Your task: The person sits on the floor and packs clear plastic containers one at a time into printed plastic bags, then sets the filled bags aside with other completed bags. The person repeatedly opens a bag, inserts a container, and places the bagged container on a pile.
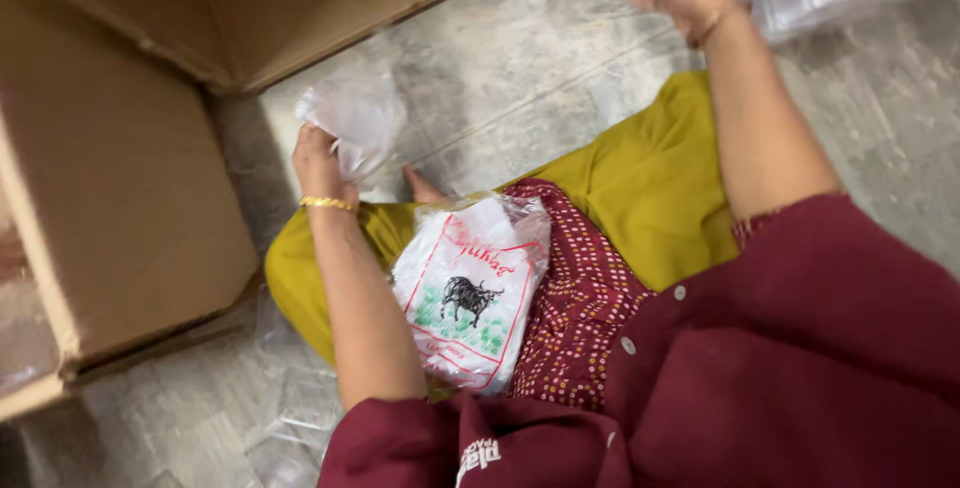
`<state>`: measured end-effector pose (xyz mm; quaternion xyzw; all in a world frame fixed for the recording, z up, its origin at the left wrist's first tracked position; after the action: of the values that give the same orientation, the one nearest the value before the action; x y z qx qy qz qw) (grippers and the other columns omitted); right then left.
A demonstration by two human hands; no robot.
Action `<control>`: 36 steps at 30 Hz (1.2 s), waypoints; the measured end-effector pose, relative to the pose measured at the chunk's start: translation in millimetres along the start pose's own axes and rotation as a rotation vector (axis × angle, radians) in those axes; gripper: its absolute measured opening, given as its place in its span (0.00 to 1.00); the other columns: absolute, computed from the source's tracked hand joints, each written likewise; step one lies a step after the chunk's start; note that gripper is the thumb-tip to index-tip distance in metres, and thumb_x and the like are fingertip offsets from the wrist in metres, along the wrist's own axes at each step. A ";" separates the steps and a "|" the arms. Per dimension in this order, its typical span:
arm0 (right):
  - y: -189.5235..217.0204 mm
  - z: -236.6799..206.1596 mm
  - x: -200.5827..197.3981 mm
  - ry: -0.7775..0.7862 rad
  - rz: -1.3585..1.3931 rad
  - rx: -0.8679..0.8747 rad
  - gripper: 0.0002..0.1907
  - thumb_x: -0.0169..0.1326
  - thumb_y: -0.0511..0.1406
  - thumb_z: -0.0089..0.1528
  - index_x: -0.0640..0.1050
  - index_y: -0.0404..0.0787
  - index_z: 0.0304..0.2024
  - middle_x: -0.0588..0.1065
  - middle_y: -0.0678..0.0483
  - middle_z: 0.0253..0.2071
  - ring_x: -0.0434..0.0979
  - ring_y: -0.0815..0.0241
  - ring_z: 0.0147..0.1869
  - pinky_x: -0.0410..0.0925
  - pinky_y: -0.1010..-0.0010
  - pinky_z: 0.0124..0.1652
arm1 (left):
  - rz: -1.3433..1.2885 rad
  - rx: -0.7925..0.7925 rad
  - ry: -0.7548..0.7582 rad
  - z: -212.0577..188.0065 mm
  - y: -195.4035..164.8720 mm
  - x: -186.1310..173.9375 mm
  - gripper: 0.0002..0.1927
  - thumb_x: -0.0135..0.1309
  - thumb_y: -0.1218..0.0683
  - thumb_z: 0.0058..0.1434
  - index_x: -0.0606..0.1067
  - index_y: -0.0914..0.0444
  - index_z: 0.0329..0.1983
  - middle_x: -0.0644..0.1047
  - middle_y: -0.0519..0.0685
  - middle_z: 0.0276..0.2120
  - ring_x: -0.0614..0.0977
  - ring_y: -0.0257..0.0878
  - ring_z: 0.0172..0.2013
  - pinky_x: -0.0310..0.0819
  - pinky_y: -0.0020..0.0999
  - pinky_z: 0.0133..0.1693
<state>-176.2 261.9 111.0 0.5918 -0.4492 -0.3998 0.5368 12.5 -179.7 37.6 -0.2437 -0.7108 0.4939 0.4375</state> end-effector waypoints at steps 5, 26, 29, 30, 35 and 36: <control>-60.9 -98.5 -90.8 -0.334 -0.300 0.017 0.08 0.55 0.34 0.72 0.81 0.44 0.52 0.78 0.62 0.45 0.73 0.74 0.43 0.69 0.78 0.41 | 0.652 0.115 0.180 -14.8 1.0 25.7 0.08 0.54 0.54 0.72 0.78 0.62 0.50 0.80 0.46 0.39 0.78 0.34 0.40 0.70 0.31 0.41; -66.4 -97.3 -169.0 -0.872 0.377 0.096 0.27 0.47 0.18 0.55 0.66 0.45 0.54 0.72 0.59 0.47 0.74 0.62 0.44 0.71 0.66 0.36 | 1.019 1.311 1.046 -118.2 63.4 540.1 0.12 0.53 0.62 0.58 0.72 0.61 0.46 0.79 0.54 0.33 0.82 0.54 0.33 0.74 0.49 0.30; -72.5 -98.8 -170.9 -0.768 0.396 -0.064 0.29 0.49 0.17 0.54 0.69 0.43 0.55 0.69 0.55 0.42 0.70 0.62 0.39 0.69 0.67 0.36 | 1.027 1.376 1.052 -105.6 96.8 561.0 0.06 0.53 0.61 0.58 0.74 0.61 0.38 0.79 0.53 0.30 0.82 0.51 0.31 0.74 0.48 0.30; -77.1 -98.8 -173.1 -0.770 0.335 -0.011 0.27 0.49 0.18 0.55 0.70 0.44 0.54 0.70 0.55 0.43 0.72 0.62 0.41 0.70 0.68 0.36 | 1.037 1.390 1.054 -102.5 105.4 564.5 0.05 0.53 0.61 0.58 0.74 0.61 0.37 0.79 0.53 0.29 0.82 0.50 0.31 0.74 0.48 0.29; -100.6 -92.1 -187.5 -0.708 0.125 0.130 0.15 0.50 0.21 0.63 0.76 0.40 0.49 0.74 0.55 0.41 0.75 0.63 0.43 0.73 0.70 0.39 | 1.107 1.326 1.020 -91.1 127.2 566.1 0.11 0.52 0.61 0.57 0.76 0.59 0.43 0.80 0.53 0.27 0.83 0.51 0.27 0.75 0.46 0.23; -104.0 -90.1 -191.1 -0.701 0.179 0.099 0.15 0.50 0.22 0.64 0.76 0.41 0.50 0.73 0.57 0.41 0.75 0.64 0.43 0.73 0.71 0.40 | 1.132 1.330 1.009 -90.2 128.1 564.8 0.14 0.51 0.62 0.54 0.76 0.60 0.44 0.80 0.54 0.27 0.83 0.51 0.26 0.75 0.45 0.21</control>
<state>-132.3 472.5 15.3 0.4021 -0.6748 -0.5077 0.3538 -202.1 354.6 147.4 -0.4324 0.1976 0.7643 0.4356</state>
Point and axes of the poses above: each hand's wrist, its own z-axis towards the middle knuckle, its own x-axis out of the palm, y = z × x, the point moved 2 cm from there along z, towards the middle knuckle
